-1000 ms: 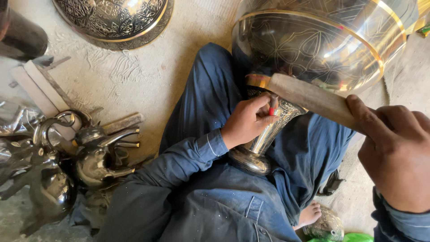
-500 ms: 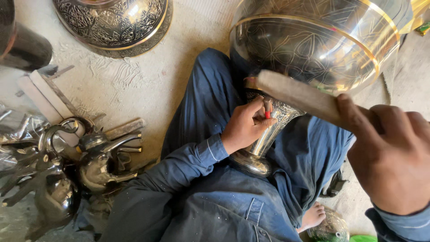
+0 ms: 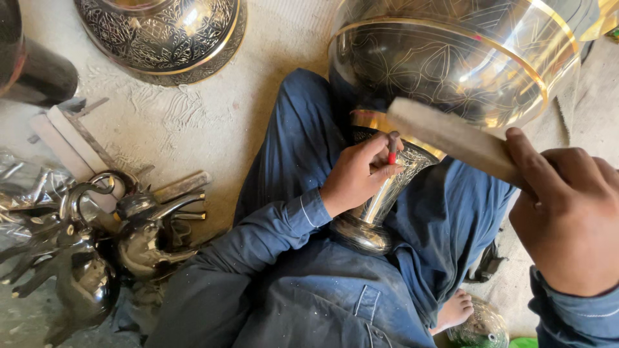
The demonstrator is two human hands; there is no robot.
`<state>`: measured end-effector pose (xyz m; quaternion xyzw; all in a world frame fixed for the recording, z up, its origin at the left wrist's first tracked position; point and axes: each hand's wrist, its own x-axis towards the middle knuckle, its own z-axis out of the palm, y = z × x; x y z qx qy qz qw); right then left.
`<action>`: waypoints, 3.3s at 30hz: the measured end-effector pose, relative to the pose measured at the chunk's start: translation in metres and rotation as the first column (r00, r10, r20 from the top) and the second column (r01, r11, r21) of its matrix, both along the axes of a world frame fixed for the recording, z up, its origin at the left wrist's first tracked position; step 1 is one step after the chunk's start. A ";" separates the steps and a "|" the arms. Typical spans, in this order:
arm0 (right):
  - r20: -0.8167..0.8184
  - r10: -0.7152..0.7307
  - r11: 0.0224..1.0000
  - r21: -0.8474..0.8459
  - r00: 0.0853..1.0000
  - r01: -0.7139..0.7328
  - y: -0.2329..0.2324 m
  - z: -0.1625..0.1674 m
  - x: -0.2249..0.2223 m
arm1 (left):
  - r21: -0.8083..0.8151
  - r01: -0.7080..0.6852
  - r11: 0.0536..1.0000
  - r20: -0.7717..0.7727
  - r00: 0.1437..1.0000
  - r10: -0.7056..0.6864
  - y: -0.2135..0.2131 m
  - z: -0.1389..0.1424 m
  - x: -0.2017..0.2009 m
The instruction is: The person sits on the floor and uses a hammer and a small metal chisel to engrave a decorative pattern onto the neck of a large silver-colored metal vessel. The person repeatedly taps the chisel against the metal surface to create the design.
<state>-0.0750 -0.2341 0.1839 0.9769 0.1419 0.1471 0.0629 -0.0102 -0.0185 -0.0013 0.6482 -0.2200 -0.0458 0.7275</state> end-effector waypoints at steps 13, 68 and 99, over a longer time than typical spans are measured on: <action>0.011 0.042 0.998 -0.050 0.999 -0.042 0.000 0.005 -0.015 | 0.048 -0.031 0.998 -0.012 0.999 0.032 -0.001 0.005 -0.003; 0.107 -0.341 0.729 0.657 0.934 0.191 -0.032 -0.133 -0.084 | 0.414 0.581 0.701 0.177 0.704 -0.688 -0.008 0.023 0.072; 0.076 -0.289 0.860 0.458 0.954 0.224 -0.024 -0.103 -0.060 | 0.379 0.370 0.848 0.301 0.818 -0.491 -0.005 0.005 0.075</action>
